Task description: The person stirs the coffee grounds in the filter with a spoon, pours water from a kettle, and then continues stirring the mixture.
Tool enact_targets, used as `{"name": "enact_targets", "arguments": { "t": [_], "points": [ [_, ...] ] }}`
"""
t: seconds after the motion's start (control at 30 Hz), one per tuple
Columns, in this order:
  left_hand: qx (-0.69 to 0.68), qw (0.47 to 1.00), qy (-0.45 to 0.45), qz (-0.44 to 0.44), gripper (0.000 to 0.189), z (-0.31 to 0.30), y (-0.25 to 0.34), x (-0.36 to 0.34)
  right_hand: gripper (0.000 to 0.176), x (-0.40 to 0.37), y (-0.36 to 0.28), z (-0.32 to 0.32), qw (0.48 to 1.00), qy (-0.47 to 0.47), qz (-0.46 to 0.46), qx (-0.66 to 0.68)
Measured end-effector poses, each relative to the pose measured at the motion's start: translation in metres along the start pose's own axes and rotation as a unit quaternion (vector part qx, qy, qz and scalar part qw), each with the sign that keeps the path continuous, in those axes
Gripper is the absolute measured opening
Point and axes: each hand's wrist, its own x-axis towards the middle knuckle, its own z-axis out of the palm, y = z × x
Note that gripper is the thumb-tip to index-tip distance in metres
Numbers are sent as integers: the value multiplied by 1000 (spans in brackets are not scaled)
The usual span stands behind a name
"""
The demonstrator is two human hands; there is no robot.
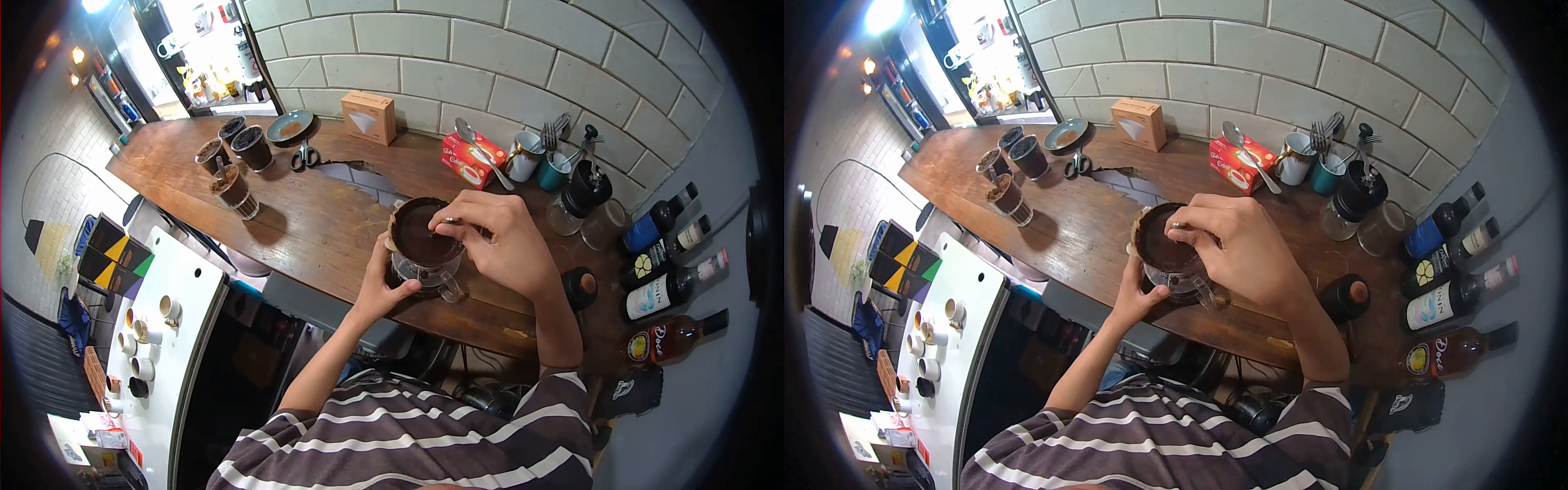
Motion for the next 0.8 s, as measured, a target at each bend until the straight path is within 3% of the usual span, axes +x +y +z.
{"name": "enact_targets", "arguments": {
  "t": [0.17, 0.4, 0.8],
  "points": [
    [3, 1000, -2, 0, 92, -1, -3, 0, 11, 2, -5, -4, 999, -19, 41, 12],
    [-2, 1000, 0, 1, 92, -1, 1, 1, 12, 1, 0, -3, 998, -47, 26, 18],
    [8, 1000, 2, 7, 93, 0, 2, 1, 12, 2, 2, -2, 1000, -11, 14, 1]
  ]
}}
